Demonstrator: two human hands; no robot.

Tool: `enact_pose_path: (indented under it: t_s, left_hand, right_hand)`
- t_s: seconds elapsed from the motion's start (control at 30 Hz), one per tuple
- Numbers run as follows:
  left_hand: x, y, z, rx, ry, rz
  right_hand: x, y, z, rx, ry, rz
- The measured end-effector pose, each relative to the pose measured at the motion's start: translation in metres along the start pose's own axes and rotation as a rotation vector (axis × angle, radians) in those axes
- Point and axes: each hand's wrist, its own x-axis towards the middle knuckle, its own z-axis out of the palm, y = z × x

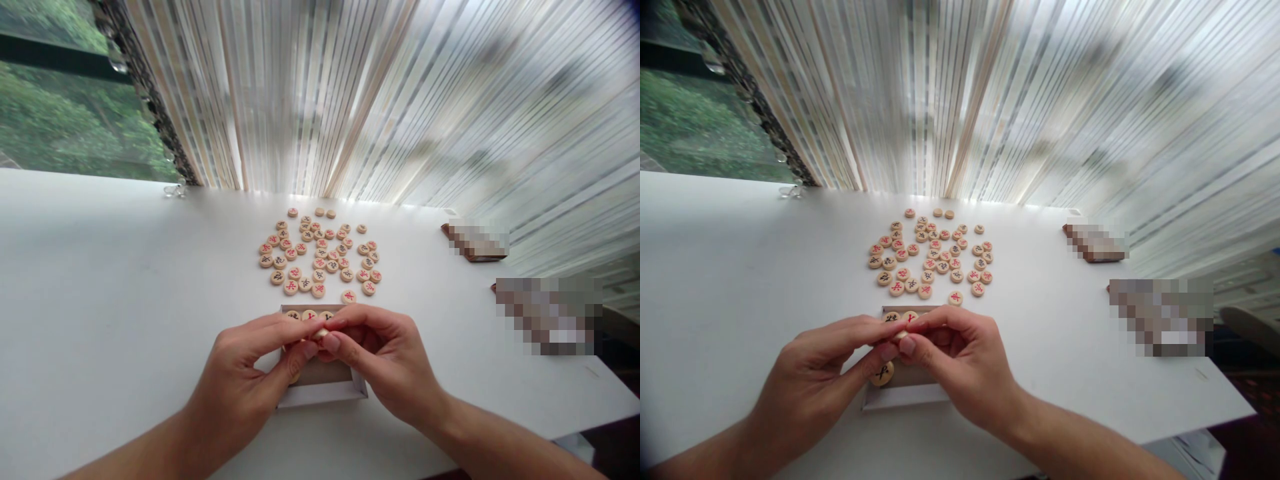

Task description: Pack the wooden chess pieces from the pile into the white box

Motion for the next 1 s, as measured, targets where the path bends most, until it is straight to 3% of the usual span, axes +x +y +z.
enact_pose_path:
  t_s: [0.13, 0.33, 0.63, 0.83, 1.0]
  left_hand:
    - [-0.0013, 0.0000, 0.0001, -0.008, 0.005, -0.046]
    - [-0.0011, 0.0030, 0.0005, -0.046, -0.018, -0.128]
    - [-0.0006, 0.0053, -0.0035, -0.005, -0.019, -0.142]
    - [0.0014, 0.0070, -0.0028, -0.038, -0.034, -0.142]
    - [0.0011, 0.0069, 0.0005, -0.168, -0.012, -0.251]
  right_hand:
    - [-0.0003, -0.0008, 0.0014, 0.036, 0.002, 0.010]
    - [-0.0004, -0.0023, -0.0005, 0.085, 0.001, 0.134]
    - [0.0030, -0.0061, -0.0018, 0.177, -0.038, 0.264]
    - [0.0024, -0.0056, -0.0013, 0.166, -0.018, 0.228]
    - [0.0024, -0.0052, -0.0002, 0.141, -0.003, 0.170]
